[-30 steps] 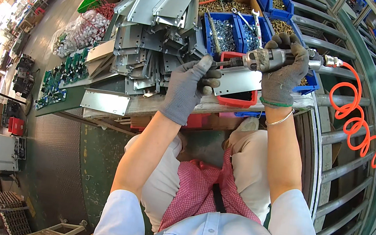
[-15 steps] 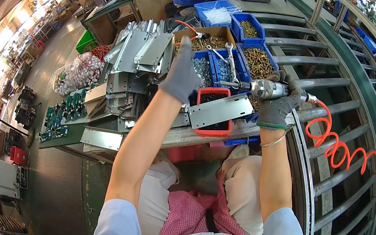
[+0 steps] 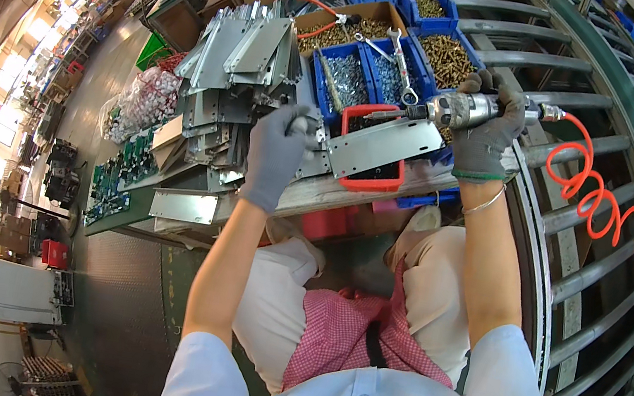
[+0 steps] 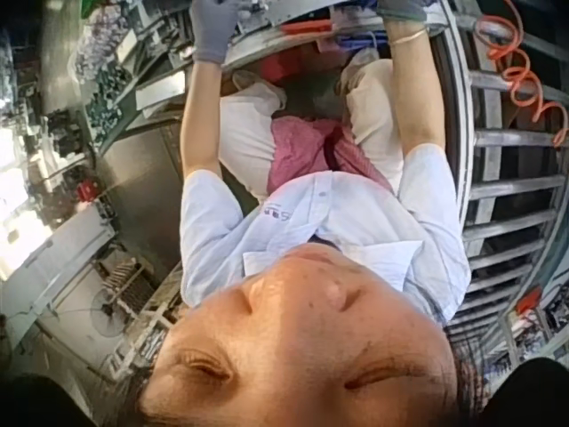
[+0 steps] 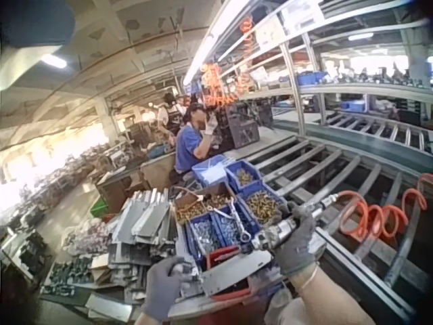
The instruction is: Assembling small metal plates and components using a pneumatic screwdriver on an assembly line.
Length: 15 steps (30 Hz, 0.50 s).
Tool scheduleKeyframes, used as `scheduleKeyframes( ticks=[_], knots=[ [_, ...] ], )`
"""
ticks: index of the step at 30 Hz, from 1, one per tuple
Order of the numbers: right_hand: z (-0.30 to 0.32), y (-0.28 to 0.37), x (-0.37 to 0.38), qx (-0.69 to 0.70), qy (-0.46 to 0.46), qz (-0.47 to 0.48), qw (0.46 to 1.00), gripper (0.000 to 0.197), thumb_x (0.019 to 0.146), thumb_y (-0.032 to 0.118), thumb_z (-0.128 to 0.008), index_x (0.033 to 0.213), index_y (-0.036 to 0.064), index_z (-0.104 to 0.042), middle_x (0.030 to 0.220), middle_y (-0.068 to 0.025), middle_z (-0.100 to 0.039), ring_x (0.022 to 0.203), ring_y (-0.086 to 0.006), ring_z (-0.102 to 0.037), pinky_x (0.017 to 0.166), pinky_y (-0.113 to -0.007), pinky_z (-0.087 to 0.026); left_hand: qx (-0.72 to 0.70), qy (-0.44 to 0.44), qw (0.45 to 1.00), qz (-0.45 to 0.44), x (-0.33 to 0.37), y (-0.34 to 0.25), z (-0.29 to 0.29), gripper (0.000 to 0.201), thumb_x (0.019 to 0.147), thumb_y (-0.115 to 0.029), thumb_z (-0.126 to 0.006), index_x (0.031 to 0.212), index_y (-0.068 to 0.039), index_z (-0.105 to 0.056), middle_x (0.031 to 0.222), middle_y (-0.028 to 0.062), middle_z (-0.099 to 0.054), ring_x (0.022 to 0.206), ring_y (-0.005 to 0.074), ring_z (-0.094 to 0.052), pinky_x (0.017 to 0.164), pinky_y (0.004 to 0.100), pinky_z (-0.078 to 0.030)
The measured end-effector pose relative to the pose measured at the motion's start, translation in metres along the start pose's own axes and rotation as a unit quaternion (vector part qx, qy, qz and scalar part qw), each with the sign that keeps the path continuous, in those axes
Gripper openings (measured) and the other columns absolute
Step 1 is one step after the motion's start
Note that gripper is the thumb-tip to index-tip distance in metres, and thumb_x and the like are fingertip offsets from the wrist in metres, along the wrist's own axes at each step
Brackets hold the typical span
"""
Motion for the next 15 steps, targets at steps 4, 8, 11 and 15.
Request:
scheduleKeyframes(
  ticks=[4,8,11,15],
  knots=[
    [0.003,-0.021,-0.005,-0.034,-0.004,-0.014,0.999,0.025,0.077,0.012,-0.055,0.098,-0.001,-0.052,0.084,-0.0117,-0.059,0.07,-0.0207,-0.058,0.066,-0.031,-0.053,0.054,0.113,0.981,0.148,-0.015,0.052,0.001,0.024,0.091,-0.017,-0.054,0.095,0.005,-0.062,0.077,0.0092,-0.066,0.055,0.0166,-0.065,0.046,0.0259,-0.052],
    [0.009,-0.032,-0.012,-0.085,0.019,-0.042,0.995,0.026,0.076,0.012,-0.055,0.099,-0.0005,-0.051,0.085,-0.0124,-0.059,0.071,-0.0211,-0.058,0.066,-0.031,-0.053,-0.016,0.162,0.97,0.183,-0.011,0.053,-0.018,0.03,0.091,-0.022,-0.055,0.091,0.008,-0.061,0.073,0.0143,-0.065,0.049,0.0174,-0.063,0.042,0.0277,-0.051],
    [0.015,-0.045,-0.019,-0.122,0.015,-0.086,0.989,0.028,0.078,0.014,-0.054,0.102,-0.0011,-0.05,0.088,-0.0122,-0.058,0.073,-0.0214,-0.058,0.068,-0.031,-0.054,-0.019,0.173,0.971,0.164,-0.011,0.05,-0.021,0.036,0.09,-0.029,-0.058,0.085,0.006,-0.062,0.062,0.0131,-0.063,0.043,0.0154,-0.06,0.039,0.0261,-0.045],
    [0.021,-0.049,-0.023,-0.144,0.026,-0.113,0.983,0.032,0.08,0.016,-0.053,0.106,-0.0018,-0.049,0.09,-0.0122,-0.058,0.075,-0.021,-0.058,0.069,-0.032,-0.054,0.032,0.17,0.977,0.123,-0.012,0.041,-0.021,0.043,0.089,-0.039,-0.059,0.074,0.001,-0.062,0.051,0.0051,-0.056,0.039,0.0117,-0.052,0.035,0.0241,-0.038]
  ],
)
Point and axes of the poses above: each hand's wrist, its own x-axis towards the middle knuckle, its own z-axis out of the back of the hand, y = z × x, the point moved 3 cm from there along x, towards the middle knuckle
